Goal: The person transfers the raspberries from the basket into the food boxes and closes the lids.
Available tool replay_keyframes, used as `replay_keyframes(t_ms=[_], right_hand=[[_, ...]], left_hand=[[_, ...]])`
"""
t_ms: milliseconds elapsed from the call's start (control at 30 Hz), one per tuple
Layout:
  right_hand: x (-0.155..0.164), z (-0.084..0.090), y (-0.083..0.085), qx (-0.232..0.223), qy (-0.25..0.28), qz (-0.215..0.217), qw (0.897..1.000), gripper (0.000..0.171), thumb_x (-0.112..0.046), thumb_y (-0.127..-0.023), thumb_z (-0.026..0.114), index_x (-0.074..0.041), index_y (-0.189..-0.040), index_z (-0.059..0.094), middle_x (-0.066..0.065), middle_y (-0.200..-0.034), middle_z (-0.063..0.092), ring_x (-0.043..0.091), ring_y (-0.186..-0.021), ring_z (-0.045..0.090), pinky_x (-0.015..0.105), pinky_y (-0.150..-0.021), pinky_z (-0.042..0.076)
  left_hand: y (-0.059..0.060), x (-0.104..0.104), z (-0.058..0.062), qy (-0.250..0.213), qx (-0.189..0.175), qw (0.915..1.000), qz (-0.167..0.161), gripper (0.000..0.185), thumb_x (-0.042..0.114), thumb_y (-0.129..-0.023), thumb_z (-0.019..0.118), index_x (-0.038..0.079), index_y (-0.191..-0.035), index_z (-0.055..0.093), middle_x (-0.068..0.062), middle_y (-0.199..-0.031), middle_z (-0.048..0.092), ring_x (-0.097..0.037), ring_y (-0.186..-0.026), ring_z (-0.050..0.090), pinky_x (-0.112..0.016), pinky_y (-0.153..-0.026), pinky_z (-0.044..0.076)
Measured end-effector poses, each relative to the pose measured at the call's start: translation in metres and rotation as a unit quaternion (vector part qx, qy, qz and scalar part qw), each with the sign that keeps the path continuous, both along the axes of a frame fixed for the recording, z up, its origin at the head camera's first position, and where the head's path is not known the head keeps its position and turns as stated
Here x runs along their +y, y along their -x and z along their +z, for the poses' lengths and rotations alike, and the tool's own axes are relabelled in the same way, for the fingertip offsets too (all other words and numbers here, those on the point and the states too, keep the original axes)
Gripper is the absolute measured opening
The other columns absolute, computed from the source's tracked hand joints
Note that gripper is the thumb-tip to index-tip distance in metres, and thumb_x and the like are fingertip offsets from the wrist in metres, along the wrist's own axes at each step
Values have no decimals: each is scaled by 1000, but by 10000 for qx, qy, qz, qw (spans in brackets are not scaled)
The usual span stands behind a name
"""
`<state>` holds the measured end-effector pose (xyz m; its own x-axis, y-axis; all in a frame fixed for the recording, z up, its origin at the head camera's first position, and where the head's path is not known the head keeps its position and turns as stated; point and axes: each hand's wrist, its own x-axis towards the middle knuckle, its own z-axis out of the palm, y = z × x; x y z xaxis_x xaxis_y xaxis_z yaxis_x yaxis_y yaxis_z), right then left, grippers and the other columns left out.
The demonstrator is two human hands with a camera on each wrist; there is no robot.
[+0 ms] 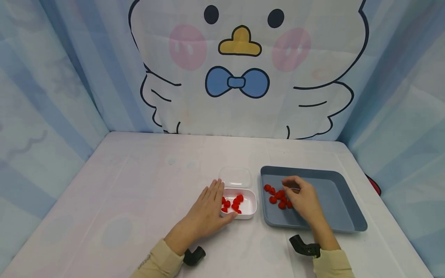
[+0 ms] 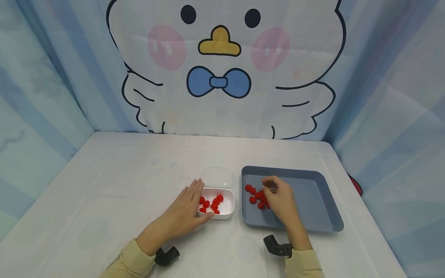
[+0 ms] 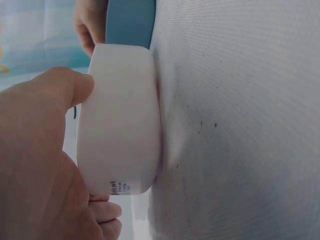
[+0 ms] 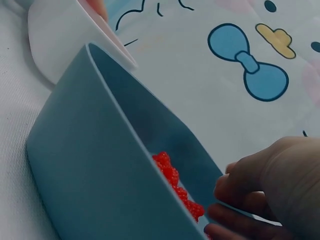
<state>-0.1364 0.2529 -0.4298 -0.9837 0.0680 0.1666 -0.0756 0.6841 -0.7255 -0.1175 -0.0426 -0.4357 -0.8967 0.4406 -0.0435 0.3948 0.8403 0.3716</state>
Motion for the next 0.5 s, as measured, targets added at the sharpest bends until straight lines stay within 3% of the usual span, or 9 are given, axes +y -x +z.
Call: replay_keyframes(t_ms=[500], right_hand=[[0,-5,1,-197,-269,205,9992,22,-1,-92,64,0,-113,67,19,-112,70,32,-100,66,47,-89,57]], left_hand=[[-1,-1,1,-49,29,10000,-27,96,59,-89,59,3,-157,18,-13,-166,19,-30,-155,15,-51,-124,19]])
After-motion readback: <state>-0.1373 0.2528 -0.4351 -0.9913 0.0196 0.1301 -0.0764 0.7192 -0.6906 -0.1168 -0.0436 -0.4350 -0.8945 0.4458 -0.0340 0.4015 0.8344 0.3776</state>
